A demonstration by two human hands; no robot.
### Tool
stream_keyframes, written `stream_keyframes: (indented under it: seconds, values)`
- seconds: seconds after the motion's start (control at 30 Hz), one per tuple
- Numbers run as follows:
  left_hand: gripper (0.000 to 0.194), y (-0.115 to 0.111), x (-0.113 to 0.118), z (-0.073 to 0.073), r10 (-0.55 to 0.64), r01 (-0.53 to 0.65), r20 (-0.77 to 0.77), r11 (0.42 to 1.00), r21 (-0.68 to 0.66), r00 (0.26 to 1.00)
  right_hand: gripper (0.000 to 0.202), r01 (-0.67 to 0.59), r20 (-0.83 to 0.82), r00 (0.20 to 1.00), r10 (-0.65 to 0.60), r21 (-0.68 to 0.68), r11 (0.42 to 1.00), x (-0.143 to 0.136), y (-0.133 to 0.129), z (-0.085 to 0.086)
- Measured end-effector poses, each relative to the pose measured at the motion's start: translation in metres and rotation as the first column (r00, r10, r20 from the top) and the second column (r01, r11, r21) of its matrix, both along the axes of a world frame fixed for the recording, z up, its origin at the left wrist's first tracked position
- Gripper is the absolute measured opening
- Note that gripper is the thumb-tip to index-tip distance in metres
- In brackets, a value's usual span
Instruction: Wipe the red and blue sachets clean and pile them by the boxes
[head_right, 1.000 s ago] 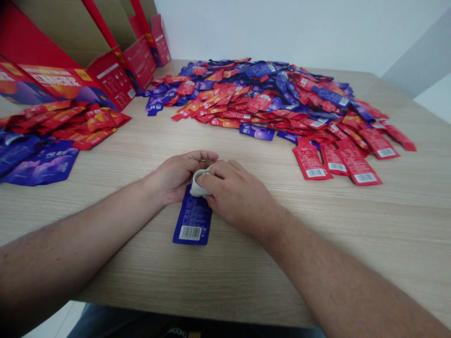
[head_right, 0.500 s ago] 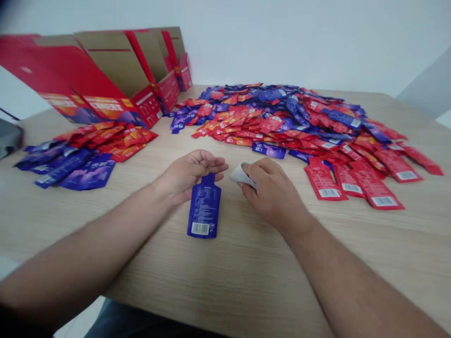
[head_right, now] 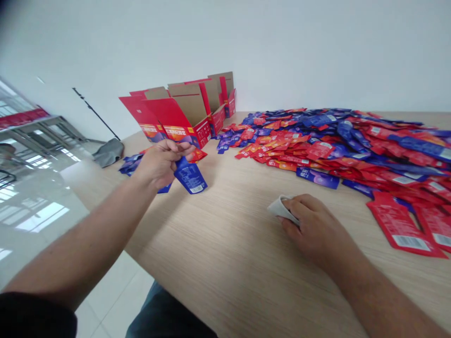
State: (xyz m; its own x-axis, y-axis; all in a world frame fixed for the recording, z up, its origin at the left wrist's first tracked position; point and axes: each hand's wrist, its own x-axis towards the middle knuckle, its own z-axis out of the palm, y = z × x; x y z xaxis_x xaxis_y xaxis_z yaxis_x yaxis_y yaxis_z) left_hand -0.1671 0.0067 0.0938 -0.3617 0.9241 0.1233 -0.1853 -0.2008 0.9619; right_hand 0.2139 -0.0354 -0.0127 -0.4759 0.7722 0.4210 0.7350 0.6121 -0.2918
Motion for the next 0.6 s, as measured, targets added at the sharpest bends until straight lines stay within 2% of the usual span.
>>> stream_keyframes:
  seconds: [0.1, 0.23, 0.3, 0.33, 0.37, 0.4, 0.43, 0.5, 0.6]
  values:
    - [0.032, 0.008, -0.048, 0.025, 0.216, -0.202, -0.137, 0.973, 0.109, 0.967, 0.031, 0.005, 0.0, 1.0, -0.005, -0.02, 1.0, 0.001, 0.001, -0.003]
    - [0.035, 0.02, -0.117, 0.067, 0.424, -0.387, -0.156, 0.895, 0.221, 0.892, 0.033, 0.003, -0.004, 1.0, -0.003, -0.014, 1.0, 0.005, 0.005, -0.013]
    - [0.033, 0.027, -0.152, 0.085, 0.558, -0.49, -0.28, 0.826, 0.28, 0.781, 0.034, -0.009, -0.008, 1.0, 0.009, -0.01, 1.0, 0.007, 0.007, -0.019]
    - [0.029, 0.03, -0.169, 0.091, 0.613, -0.533, -0.358, 0.79, 0.304, 0.704, 0.035, -0.017, -0.015, 1.0, 0.017, -0.006, 1.0, 0.009, 0.009, -0.022]
    - [0.026, 0.033, -0.186, 0.096, 0.661, -0.588, -0.466, 0.745, 0.315, 0.588, 0.034, -0.026, -0.024, 0.999, 0.026, -0.002, 1.0, 0.01, 0.01, -0.025]
    - [0.024, 0.036, -0.2, 0.098, 0.69, -0.647, -0.581, 0.686, 0.333, 0.432, 0.034, -0.033, -0.033, 0.999, 0.033, 0.001, 0.999, 0.01, 0.011, -0.027]
    - [0.022, 0.039, -0.212, 0.098, 0.696, -0.667, -0.614, 0.66, 0.345, 0.371, 0.033, -0.039, -0.041, 0.998, 0.04, 0.003, 0.999, 0.011, 0.011, -0.029]
    - [0.02, 0.044, -0.229, 0.089, 0.688, -0.691, -0.667, 0.63, 0.356, 0.284, 0.033, -0.049, -0.052, 0.997, 0.049, 0.006, 0.999, 0.011, 0.011, -0.03]
    - [0.02, 0.053, -0.237, 0.057, 0.607, -0.688, -0.759, 0.656, 0.31, 0.237, 0.034, -0.066, -0.054, 0.996, 0.066, 0.001, 0.998, 0.01, 0.011, -0.028]
